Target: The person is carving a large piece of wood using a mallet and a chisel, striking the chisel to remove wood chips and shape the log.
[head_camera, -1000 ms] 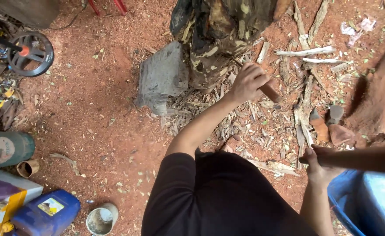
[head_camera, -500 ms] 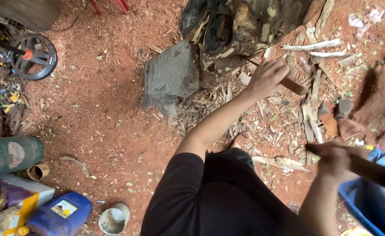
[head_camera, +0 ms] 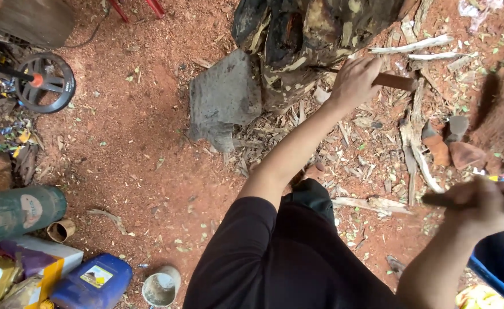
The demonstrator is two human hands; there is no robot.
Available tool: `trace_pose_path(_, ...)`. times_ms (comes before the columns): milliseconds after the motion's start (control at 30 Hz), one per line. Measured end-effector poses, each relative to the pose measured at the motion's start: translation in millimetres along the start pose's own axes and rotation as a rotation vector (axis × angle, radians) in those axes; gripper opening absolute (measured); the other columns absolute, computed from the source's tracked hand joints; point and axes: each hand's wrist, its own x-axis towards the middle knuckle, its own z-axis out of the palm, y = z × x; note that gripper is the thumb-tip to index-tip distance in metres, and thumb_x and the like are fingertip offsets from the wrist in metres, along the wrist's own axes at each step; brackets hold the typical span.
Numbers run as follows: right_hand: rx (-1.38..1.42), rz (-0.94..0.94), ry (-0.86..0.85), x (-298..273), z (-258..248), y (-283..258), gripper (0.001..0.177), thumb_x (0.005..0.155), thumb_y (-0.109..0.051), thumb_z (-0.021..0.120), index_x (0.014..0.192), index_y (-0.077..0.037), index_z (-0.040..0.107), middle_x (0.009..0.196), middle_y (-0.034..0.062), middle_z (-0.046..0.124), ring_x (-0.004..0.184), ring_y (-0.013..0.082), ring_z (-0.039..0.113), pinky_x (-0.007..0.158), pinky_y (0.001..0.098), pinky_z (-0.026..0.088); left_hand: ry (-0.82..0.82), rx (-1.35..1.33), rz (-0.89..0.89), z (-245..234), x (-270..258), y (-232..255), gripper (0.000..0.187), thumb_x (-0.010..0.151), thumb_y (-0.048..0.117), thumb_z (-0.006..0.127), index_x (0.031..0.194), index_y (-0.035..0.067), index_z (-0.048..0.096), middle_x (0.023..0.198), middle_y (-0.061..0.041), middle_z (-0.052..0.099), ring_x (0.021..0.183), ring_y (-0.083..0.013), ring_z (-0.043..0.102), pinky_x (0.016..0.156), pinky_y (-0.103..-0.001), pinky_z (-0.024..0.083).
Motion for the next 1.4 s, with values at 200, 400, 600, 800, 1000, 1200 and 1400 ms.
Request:
trace_pose_path(200, -0.483, 0.204, -0.369, -14, 58, 3, 0.015, 0.087, -0.001, 0.073, 0.086, -0.002, 0.058, 0.06, 0.0141, 0.052, 0.054, 0.0299, 0.059, 0.06, 0.04, 0.046, 0.183, -0.011, 0.026, 14, -1, -14, 0.043, 0.065, 0.026, 0.084, 0.099, 0.017, 0.06, 0.091, -0.011, 0.069, 0.097, -0.0319, 0.07, 0.086, -0.041, 0.054)
trace_pose_path(400, -0.64, 0.323, -0.453, 9, 65, -38, 0.01, 0.078, -0.005, 0.078, 0.083, -0.005, 0.07, 0.065, 0.0139, 0.057, 0.059, 0.0295, 0.062, 0.064, 0.0409, 0.045, 0.19, 0.021, 0.01, -49, 1, 19, 0.036, 0.072, 0.026, 0.08, 0.097, 0.009, 0.061, 0.09, -0.02, 0.069, 0.095, -0.0381, 0.07, 0.088, -0.047, 0.054)
trace_pose_path(600, 0.044, 0.026, -0.051, 35, 80, 50, 0.034, 0.081, 0.023, 0.071, 0.088, -0.005, 0.054, 0.079, 0.006, 0.056, 0.072, 0.0188, 0.065, 0.073, 0.0288, 0.047, 0.18, 0.106, -0.027, -37, -5, 14, 0.036, 0.073, 0.025, 0.08, 0.097, 0.009, 0.058, 0.093, -0.019, 0.069, 0.096, -0.0376, 0.069, 0.087, -0.046, 0.055)
trace_pose_path(800, -0.776, 0.442, -0.752, 24, 94, -2, 0.025, 0.07, -0.01, 0.08, 0.087, -0.001, 0.065, 0.066, 0.0142, 0.059, 0.068, 0.0351, 0.066, 0.067, 0.0482, 0.043, -0.05, 0.334, -0.071, -25, -88, -39, 0.047, 0.074, 0.034, 0.075, 0.111, 0.011, 0.06, 0.088, -0.011, 0.072, 0.094, -0.0349, 0.072, 0.087, -0.05, 0.052)
trace_pose_path(1000, -0.307, 0.311, -0.579, 52, 48, 3, 0.015, 0.075, 0.011, 0.061, 0.083, 0.001, 0.069, 0.048, 0.0109, 0.049, 0.043, 0.0208, 0.055, 0.054, 0.0278, 0.045, -0.486, 0.279, -0.535, -62, -168, 4, 0.038, 0.074, 0.048, 0.065, 0.095, 0.016, 0.07, 0.09, -0.011, 0.074, 0.093, -0.0341, 0.074, 0.083, -0.047, 0.056)
trace_pose_path(1200, -0.364, 0.449, -0.513, 53, 34, -10, 0.025, 0.092, -0.002, 0.07, 0.075, -0.008, 0.053, 0.063, 0.0049, 0.056, 0.052, 0.0144, 0.054, 0.05, 0.0304, 0.048, -0.055, 0.099, 0.116, -15, -128, 31, 0.028, 0.096, 0.016, 0.049, 0.069, 0.015, 0.055, 0.052, 0.01, 0.045, 0.039, -0.0015, 0.036, 0.033, -0.017, 0.022)
trace_pose_path(1400, -0.481, 0.328, -0.518, 38, -1, 5, 0.02, 0.095, -0.009, 0.077, 0.085, -0.001, 0.061, 0.072, 0.0085, 0.063, 0.059, 0.0181, 0.061, 0.051, 0.0329, 0.053, 0.106, 0.062, 0.475, -20, -51, 81, 0.013, 0.093, 0.003, 0.056, 0.082, 0.009, 0.054, 0.066, -0.004, 0.065, 0.05, -0.0196, 0.06, 0.052, -0.029, 0.057)
